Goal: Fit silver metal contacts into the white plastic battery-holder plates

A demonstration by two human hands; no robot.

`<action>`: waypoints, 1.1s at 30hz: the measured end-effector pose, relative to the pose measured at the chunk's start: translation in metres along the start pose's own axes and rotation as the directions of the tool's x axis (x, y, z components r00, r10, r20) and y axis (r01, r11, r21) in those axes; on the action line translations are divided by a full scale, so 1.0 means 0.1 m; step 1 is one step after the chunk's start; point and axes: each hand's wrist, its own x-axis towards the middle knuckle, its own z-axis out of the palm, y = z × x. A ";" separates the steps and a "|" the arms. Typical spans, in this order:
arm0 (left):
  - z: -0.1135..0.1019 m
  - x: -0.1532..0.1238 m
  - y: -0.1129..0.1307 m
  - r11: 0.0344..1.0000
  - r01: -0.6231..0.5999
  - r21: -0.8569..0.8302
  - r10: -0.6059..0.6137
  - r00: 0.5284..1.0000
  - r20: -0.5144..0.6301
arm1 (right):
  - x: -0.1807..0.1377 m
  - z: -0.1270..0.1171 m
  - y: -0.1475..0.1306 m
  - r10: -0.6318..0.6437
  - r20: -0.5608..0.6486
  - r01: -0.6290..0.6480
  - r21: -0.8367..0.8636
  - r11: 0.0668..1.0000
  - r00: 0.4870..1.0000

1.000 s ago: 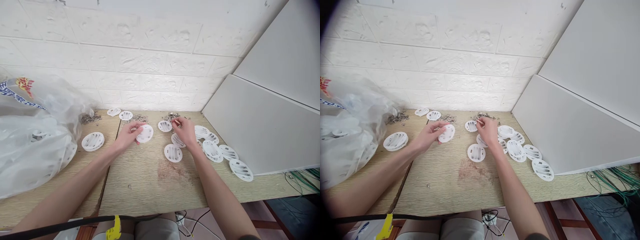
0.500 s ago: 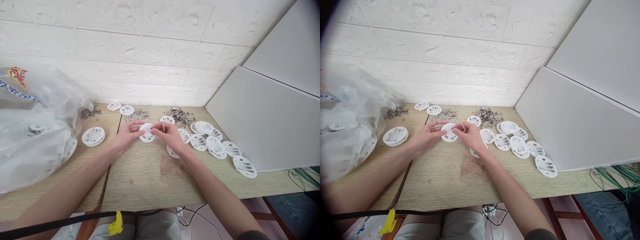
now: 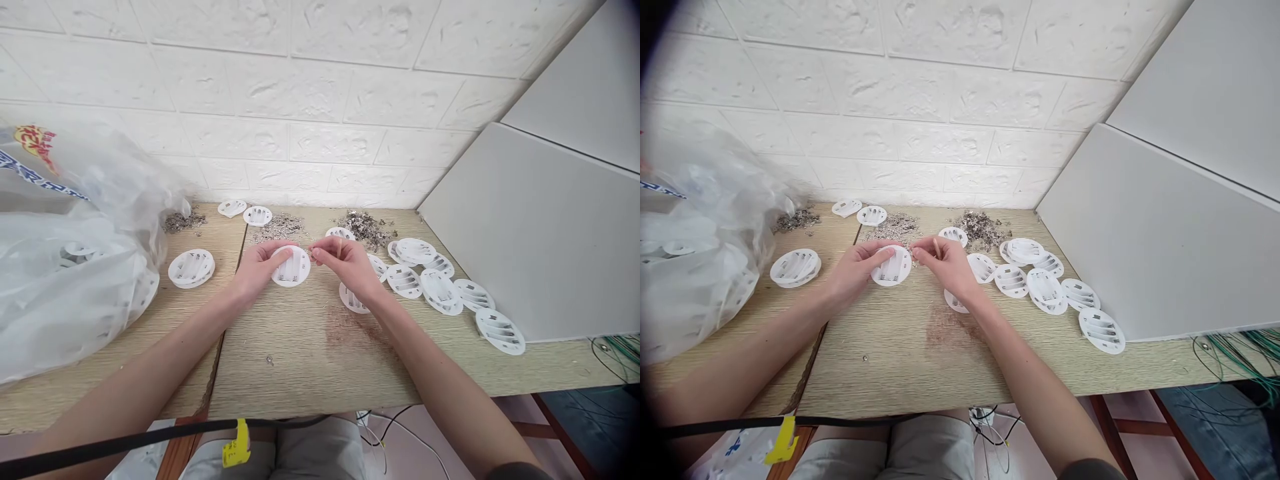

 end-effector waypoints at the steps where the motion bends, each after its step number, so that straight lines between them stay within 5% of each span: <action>1: 0.00 0.00 0.01 0.999 0.033 -0.034 -0.033 0.999 0.022 | 0.00 0.00 0.00 -0.004 -0.019 0.004 0.003 1.000 1.000; 8: -0.01 0.01 0.04 0.976 0.089 -0.199 -0.067 0.991 0.114 | 0.02 -0.06 -0.01 -0.022 -0.097 0.016 -0.062 0.998 0.995; 15: 0.00 -0.01 0.01 0.993 -0.114 0.025 0.114 0.993 -0.004 | 0.01 -0.06 -0.03 -0.060 -0.120 0.057 -0.025 0.998 0.991; 19: 0.01 -0.02 -0.02 0.935 -0.330 0.128 0.329 0.944 0.023 | 0.00 -0.03 -0.06 -0.084 -0.107 0.093 0.075 0.993 0.991; 23: -0.03 -0.01 -0.07 0.708 -0.610 0.354 0.639 0.768 0.045 | -0.04 0.04 -0.08 -0.070 -0.050 0.079 0.188 0.979 0.996; 29: -0.17 0.03 -0.06 0.130 -0.834 0.536 0.883 0.344 0.320 | -0.10 0.15 -0.07 -0.055 0.035 0.044 0.270 0.962 0.998; 33: -0.20 0.04 -0.04 -0.028 -0.852 0.524 0.886 0.221 0.408 | -0.12 0.17 -0.10 -0.056 0.040 0.044 0.256 0.966 0.998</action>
